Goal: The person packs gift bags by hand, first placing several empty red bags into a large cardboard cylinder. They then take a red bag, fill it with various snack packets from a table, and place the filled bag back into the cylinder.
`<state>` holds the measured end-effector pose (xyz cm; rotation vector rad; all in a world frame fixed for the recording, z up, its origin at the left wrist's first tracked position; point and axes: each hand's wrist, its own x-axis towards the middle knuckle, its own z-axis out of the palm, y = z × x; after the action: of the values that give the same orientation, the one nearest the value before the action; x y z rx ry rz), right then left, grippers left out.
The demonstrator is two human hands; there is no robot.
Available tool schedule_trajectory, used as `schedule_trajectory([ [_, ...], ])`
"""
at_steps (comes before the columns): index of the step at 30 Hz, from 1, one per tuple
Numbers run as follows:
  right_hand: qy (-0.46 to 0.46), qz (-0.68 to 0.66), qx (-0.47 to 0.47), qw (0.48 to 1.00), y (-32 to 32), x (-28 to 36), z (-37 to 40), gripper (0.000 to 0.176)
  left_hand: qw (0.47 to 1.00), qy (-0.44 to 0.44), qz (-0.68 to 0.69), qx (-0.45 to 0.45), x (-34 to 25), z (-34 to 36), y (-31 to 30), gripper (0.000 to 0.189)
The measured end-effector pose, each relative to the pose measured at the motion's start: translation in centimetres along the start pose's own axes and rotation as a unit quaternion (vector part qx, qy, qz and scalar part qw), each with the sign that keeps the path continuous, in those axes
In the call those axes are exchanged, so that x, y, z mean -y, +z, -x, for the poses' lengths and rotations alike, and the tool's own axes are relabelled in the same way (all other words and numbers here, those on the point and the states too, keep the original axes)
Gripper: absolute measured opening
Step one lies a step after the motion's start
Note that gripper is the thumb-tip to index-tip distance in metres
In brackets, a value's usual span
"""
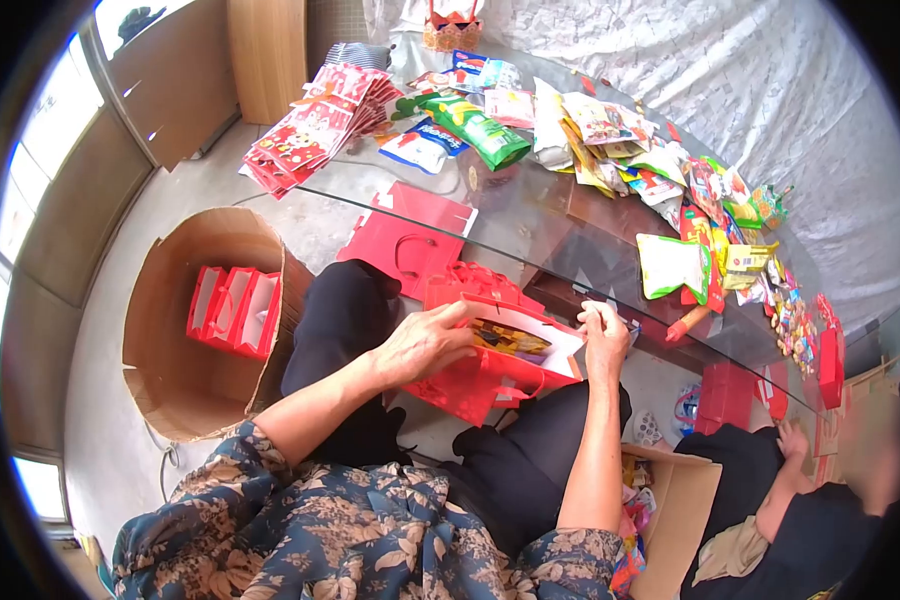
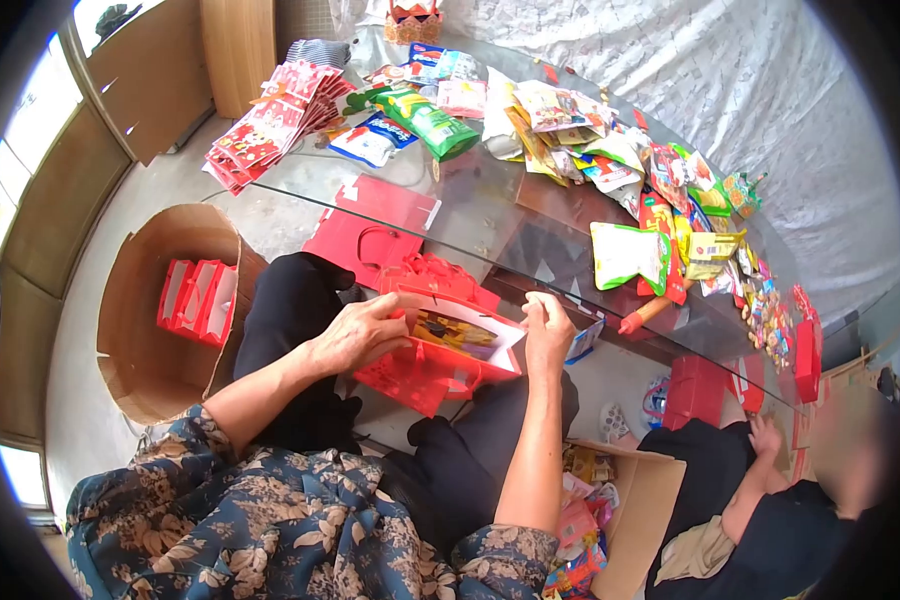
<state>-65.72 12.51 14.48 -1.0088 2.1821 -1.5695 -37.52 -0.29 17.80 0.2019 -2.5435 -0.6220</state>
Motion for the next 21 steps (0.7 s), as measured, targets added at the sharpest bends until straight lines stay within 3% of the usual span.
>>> schedule_trajectory([
  [2, -0.039, 0.048, -0.005, 0.998, -0.4, -0.5, -0.1, 0.018, 1.0, 0.004, -0.011, 0.018, 1.0, -0.6, 0.4, 0.014],
  [3, -0.003, -0.001, -0.018, 1.0, -0.1, -1.8, -0.4, 0.017, 0.999, -0.002, -0.022, 0.026, 1.4, -0.8, 0.3, 0.013],
  [4, -0.11, 0.085, -0.04, 0.989, -0.4, -3.0, -0.9, 0.017, 1.0, 0.008, -0.008, 0.003, 1.4, -1.2, 0.0, 0.01],
  [5, -0.025, -0.012, -0.031, 0.999, -0.3, -3.7, -0.8, 0.021, 0.998, 0.049, 0.014, -0.042, 1.4, -1.8, -0.1, 0.011],
  [6, -0.103, 0.054, -0.058, 0.991, -0.5, -5.6, -1.5, 0.023, 0.998, 0.049, 0.01, -0.041, 1.1, -2.3, -0.8, 0.012],
  [8, -0.028, 0.049, 0.008, 0.998, -1.7, -5.0, -1.1, 0.024, 0.997, 0.03, 0.024, -0.065, 0.2, -3.2, -2.3, 0.015],
  [9, -0.022, 0.035, 0.009, 0.999, -1.8, -5.4, -1.2, 0.027, 0.997, 0.028, 0.019, -0.073, -0.3, -3.4, -3.6, 0.032],
  [10, -0.029, 0.031, -0.002, 0.999, -1.7, -5.2, -1.2, 0.028, 0.995, 0.035, 0.014, -0.091, -0.6, -3.6, -4.9, 0.037],
  [11, -0.009, 0.016, 0.009, 1.0, -1.6, -4.2, -1.0, 0.029, 0.992, 0.03, 0.028, -0.116, -1.0, -3.6, -6.4, 0.025],
  [14, 0.01, 0.007, 0.017, 1.0, -1.5, -3.3, -0.8, 0.029, 0.981, 0.016, 0.036, -0.192, -0.8, -3.6, -10.6, 0.014],
  [21, 0.011, 0.024, 0.033, 0.999, -2.5, -3.7, -0.7, 0.028, 0.922, 0.008, -0.066, -0.382, -1.7, 0.6, -24.2, 0.012],
])
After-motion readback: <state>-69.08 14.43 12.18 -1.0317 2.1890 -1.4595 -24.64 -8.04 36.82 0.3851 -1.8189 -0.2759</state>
